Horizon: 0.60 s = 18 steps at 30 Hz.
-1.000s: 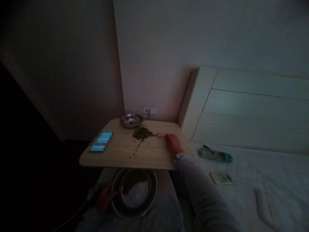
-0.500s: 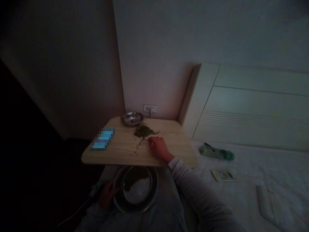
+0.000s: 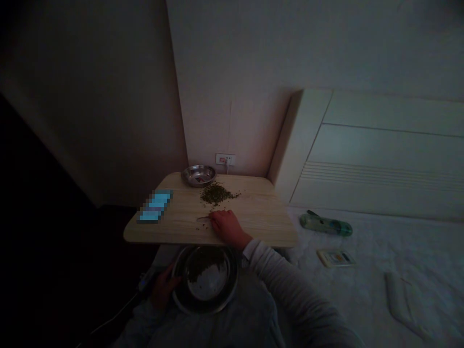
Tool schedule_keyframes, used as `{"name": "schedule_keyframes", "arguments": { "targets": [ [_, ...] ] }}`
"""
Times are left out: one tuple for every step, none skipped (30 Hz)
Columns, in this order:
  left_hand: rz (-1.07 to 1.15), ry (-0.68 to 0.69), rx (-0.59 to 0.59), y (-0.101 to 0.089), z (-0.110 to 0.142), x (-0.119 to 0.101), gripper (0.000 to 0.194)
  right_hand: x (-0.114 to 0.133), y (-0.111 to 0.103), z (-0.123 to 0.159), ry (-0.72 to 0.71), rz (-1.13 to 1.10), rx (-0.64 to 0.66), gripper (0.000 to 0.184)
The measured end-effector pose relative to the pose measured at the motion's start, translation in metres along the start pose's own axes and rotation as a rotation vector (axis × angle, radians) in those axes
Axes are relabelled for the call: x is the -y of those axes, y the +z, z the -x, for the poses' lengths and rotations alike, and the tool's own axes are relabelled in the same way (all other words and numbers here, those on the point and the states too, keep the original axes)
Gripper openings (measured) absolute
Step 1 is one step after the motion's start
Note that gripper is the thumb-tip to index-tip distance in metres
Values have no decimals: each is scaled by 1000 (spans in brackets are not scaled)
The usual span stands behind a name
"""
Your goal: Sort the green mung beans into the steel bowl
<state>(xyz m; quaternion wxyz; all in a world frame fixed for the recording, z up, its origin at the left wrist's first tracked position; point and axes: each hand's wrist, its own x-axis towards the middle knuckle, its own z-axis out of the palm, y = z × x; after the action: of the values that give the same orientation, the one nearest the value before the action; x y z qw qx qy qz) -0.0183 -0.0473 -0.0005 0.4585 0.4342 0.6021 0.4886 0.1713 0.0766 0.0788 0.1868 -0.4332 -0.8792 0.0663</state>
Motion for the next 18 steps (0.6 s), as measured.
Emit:
{"name": "schedule_keyframes", "arguments": {
  "targets": [
    [11,5,11,0,0,1,42,0,1,0,-7,-9,5,23],
    [23,10,20,0,-1,2,44,1,2,0,-17,-18,10,23],
    [32,12,23,-1,-1,3,46,2,3,-1,-30,-25,15,24],
    [35,12,19,-1,-2,4,48,3,4,-1,-44,-30,18,24],
    [30,10,8,-1,-2,5,48,4,5,-1,-62,-33,23,24],
    [18,6,-3,-2,-2,6,48,5,5,-1,-81,-33,30,25],
    [6,3,-12,-2,-2,7,47,6,6,-1,-97,-31,34,26],
    [-4,3,-17,-3,-3,8,46,7,6,-1,-109,-28,38,26],
    [-8,4,-14,-3,-3,9,46,8,6,0,-119,-23,43,27],
    [-9,5,-7,-3,-3,10,47,8,5,1,-128,-19,49,28],
    [-7,7,3,-3,-3,11,48,8,5,2,-136,-18,57,29],
    [1,11,10,-3,-3,13,50,7,4,4,-141,-19,65,29],
    [11,15,13,-3,-3,14,51,7,4,6,-146,-25,74,29],
    [19,17,10,-2,-3,15,51,6,3,7,-152,-33,82,29],
    [26,17,2,-2,-3,15,51,5,3,9,-158,-42,88,29],
    [31,15,-4,-2,-3,16,52,4,2,11,-164,-49,91,29],
    [36,9,-7,-2,-3,16,52,3,2,13,-171,-55,94,29],
    [37,2,-6,-2,-3,16,53,1,3,14,-178,-60,96,29]
  ]
}}
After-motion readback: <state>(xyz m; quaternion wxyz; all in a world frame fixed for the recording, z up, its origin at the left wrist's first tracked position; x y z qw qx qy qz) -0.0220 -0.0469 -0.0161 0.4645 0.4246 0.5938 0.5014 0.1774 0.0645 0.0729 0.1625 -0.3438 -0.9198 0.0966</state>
